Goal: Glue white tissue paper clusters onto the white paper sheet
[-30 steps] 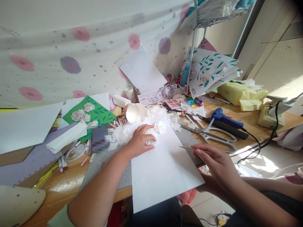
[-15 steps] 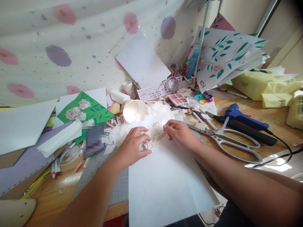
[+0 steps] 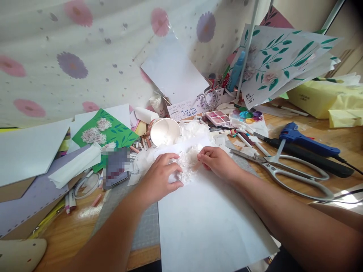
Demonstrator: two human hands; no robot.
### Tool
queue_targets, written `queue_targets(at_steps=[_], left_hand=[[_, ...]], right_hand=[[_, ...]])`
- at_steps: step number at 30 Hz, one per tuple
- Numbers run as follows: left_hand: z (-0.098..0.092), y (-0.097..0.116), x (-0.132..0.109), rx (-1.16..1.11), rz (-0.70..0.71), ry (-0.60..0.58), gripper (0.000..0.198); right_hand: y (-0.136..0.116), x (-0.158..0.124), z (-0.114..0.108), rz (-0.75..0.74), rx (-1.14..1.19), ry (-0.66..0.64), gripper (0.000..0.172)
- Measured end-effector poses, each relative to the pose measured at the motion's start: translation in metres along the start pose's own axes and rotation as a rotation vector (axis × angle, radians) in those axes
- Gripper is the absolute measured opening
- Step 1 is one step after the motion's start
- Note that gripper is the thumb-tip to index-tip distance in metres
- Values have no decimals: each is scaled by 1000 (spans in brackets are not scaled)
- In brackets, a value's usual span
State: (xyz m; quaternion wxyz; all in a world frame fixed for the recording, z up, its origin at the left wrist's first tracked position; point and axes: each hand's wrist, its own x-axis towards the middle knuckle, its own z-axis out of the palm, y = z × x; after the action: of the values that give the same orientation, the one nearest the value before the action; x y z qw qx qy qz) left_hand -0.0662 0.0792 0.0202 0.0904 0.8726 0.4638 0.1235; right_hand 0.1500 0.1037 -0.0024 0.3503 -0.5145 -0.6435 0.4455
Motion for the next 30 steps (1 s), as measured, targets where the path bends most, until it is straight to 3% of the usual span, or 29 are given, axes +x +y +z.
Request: queue_targets(at_steps=[11,17,19,21,24,26,30], left_hand=[[3,-4,1,-62,37,-27,13],[-7,1,-2,-85,115,204,16],[-6,6,-3,-51,146,160,30],[-1,12,-3,37,148,11,48],[10,16,0,123,95,-172,59],[15,13,2,121,82,-190,58],[20,-2,5,63,65,-116,55]], right_hand=[[5,5,2,1,120,47,22],[13,2,-7,-117,311,365,24],[12,-8,-13,-169,297,456,25],[12,-25,-20,-199,259,496,24],[17,-52,-28,-194,175,459,23],[22,-65,-32,-156,117,410,24],[28,-69,-33,-108,140,373,27]])
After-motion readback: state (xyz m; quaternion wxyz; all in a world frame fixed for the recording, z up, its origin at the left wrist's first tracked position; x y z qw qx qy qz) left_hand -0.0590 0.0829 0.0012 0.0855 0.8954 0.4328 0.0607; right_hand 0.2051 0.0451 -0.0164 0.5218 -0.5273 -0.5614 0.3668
